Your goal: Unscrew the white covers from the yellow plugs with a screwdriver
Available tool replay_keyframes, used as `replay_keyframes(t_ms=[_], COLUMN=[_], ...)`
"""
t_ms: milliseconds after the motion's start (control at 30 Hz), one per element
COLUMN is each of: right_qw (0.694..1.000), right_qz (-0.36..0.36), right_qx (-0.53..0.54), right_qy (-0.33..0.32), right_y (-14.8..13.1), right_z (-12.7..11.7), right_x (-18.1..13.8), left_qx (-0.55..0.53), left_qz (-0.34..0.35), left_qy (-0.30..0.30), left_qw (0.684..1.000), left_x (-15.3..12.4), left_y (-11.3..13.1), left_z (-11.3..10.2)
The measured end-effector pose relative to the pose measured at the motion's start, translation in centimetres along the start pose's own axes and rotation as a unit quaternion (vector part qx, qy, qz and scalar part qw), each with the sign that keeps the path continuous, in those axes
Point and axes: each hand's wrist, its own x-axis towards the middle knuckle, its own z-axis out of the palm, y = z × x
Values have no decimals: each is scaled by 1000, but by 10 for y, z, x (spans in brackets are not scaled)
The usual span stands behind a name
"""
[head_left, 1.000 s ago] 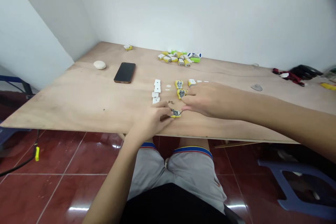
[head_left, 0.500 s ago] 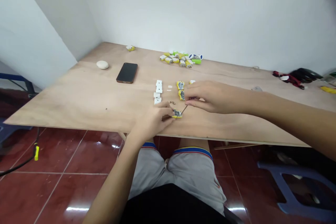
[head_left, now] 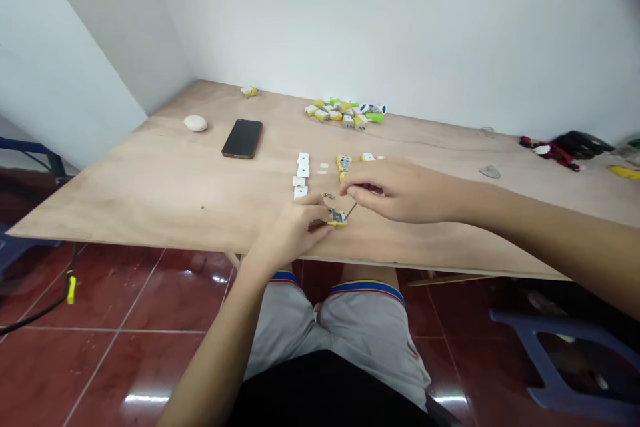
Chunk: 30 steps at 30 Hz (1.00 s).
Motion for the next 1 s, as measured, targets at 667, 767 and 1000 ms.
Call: replay_keyframes(t_ms=[667,767,1000], right_qw=[999,999,999], right_qz=[24,23,2], right_qx=[-1,2,7], right_qy=[41,44,53], right_y=[13,14,13], right_z=[7,7,9], right_x=[-2,-2,-3], left_qx=[-2,-3,-5], left_qz=[4,1,4], left_qy=[4,2,3], left_qw=[1000,1000,1000], left_x=[0,0,0], left_y=[-1,0,0], left_z=[1,0,0])
